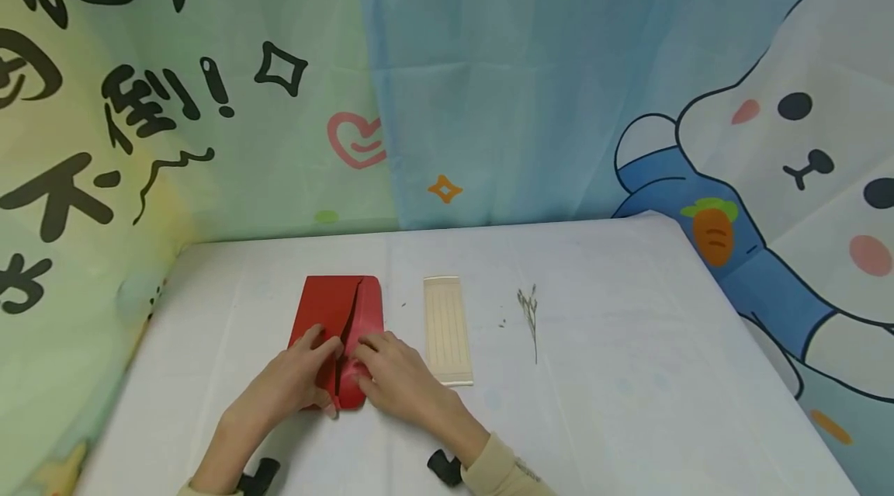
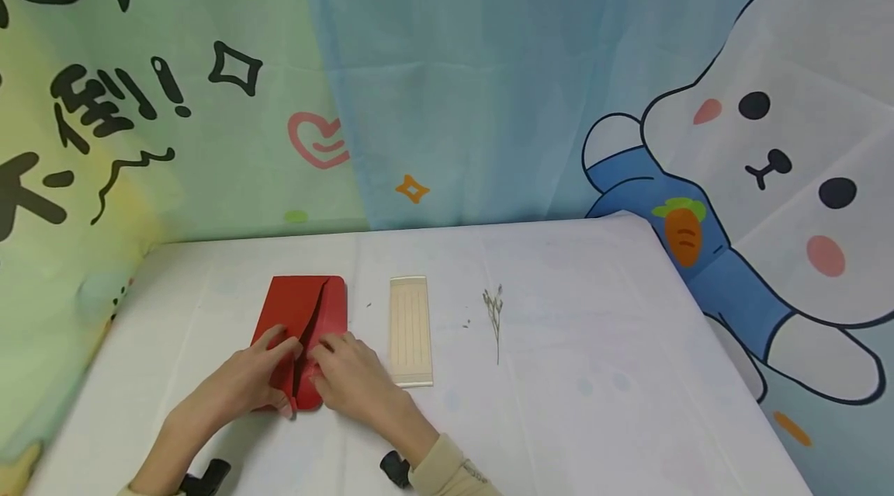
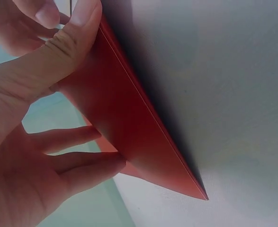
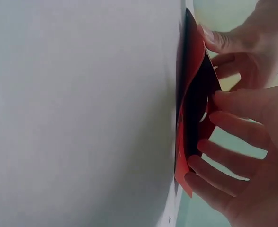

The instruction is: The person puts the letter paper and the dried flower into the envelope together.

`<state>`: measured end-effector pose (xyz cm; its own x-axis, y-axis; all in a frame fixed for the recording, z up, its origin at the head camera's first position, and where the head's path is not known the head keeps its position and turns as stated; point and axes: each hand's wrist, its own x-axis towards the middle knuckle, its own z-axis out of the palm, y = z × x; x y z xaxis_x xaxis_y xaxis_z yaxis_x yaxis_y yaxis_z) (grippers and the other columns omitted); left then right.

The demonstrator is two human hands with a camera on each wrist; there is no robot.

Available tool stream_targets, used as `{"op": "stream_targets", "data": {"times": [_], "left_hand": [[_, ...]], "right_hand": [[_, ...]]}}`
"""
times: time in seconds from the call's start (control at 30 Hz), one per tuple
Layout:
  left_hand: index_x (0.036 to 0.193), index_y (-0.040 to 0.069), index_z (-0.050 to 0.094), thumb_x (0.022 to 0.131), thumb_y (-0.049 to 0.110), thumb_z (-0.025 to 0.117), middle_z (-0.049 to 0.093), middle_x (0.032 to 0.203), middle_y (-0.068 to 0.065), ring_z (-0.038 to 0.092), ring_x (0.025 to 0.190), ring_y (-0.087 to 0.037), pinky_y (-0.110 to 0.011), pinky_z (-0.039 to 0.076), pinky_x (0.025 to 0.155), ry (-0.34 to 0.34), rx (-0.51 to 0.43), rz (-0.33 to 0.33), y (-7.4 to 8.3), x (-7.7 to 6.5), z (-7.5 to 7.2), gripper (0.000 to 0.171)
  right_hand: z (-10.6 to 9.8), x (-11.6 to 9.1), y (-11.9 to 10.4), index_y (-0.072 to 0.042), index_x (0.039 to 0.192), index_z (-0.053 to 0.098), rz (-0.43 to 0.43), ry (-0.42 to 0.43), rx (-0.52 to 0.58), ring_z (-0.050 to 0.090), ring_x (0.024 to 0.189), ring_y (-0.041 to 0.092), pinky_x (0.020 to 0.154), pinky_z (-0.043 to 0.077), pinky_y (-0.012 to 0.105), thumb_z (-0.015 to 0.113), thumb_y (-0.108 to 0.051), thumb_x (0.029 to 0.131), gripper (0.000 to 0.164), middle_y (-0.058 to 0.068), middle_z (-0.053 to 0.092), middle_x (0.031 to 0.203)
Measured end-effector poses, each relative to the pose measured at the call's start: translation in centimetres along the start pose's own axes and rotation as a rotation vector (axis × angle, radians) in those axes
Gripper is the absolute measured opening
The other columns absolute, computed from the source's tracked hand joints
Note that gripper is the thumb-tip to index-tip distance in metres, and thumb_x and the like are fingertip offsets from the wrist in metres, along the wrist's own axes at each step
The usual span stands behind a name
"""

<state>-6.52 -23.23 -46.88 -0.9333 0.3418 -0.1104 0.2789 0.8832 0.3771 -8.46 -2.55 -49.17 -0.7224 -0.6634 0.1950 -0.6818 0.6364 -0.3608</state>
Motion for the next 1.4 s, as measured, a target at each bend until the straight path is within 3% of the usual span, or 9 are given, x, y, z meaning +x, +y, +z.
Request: {"op": "stream_targets", "data": {"times": [0.23, 0.53, 0.93, 1.2, 1.4], "left_hand": [[0.106, 0.019, 0.060, 0.057, 0.027, 0.102, 0.053, 0.115, -0.008, 0.057, 0.088, -0.020, -0.036, 0.057, 0.072, 0.002, -0.022, -0.014, 0.1, 0.1, -0.1, 0.065], [0.103, 0.018, 0.058, 0.055, 0.024, 0.102, 0.052, 0.111, -0.007, 0.056, 0.084, -0.018, -0.034, 0.054, 0.069, 0.032, -0.004, 0.020, 0.1, -0.1, -0.2, 0.065], [0.103, 0.018, 0.058, 0.056, 0.024, 0.102, 0.053, 0.114, -0.009, 0.056, 0.085, -0.020, -0.035, 0.054, 0.069, 0.010, -0.001, 0.001, 0.2, 0.0, -0.2, 0.064], [0.103, 0.019, 0.058, 0.058, 0.023, 0.101, 0.052, 0.116, -0.009, 0.056, 0.085, -0.020, -0.035, 0.053, 0.069, -0.005, -0.006, -0.015, 0.3, -0.2, -0.2, 0.063], [0.103, 0.019, 0.058, 0.058, 0.023, 0.101, 0.051, 0.113, -0.007, 0.054, 0.085, -0.018, -0.033, 0.052, 0.068, -0.002, -0.008, -0.006, 0.4, -0.2, -0.2, 0.063]], "right_hand": [[-1.0, -0.5, 0.7, -0.010, 0.127, 0.064, 0.128, 0.015, 0.027, 0.062, 0.106, 0.020, 0.083, 0.057, 0.028, 0.076, -0.021, 0.092, 0.039, 0.008, 0.063, 0.123], [-1.2, -1.0, 1.2, -0.002, 0.123, 0.066, 0.261, 0.048, -0.084, 0.060, 0.093, 0.026, 0.074, 0.053, 0.033, 0.081, -0.023, 0.088, 0.043, 0.014, 0.063, 0.109], [-1.2, -1.7, 1.8, -0.001, 0.120, 0.067, 0.347, 0.143, -0.127, 0.054, 0.095, 0.027, 0.081, 0.048, 0.038, 0.083, -0.023, 0.086, 0.043, 0.016, 0.058, 0.109], [-1.7, -1.9, 2.9, 0.004, 0.124, 0.061, 0.463, 0.206, -0.108, 0.052, 0.100, 0.036, 0.083, 0.046, 0.045, 0.090, -0.030, 0.080, 0.062, 0.025, 0.054, 0.118], [-1.8, -2.1, 3.8, 0.005, 0.119, 0.056, 0.566, 0.206, -0.138, 0.053, 0.089, 0.036, 0.077, 0.048, 0.046, 0.091, -0.039, 0.076, 0.071, 0.026, 0.055, 0.105]]}}
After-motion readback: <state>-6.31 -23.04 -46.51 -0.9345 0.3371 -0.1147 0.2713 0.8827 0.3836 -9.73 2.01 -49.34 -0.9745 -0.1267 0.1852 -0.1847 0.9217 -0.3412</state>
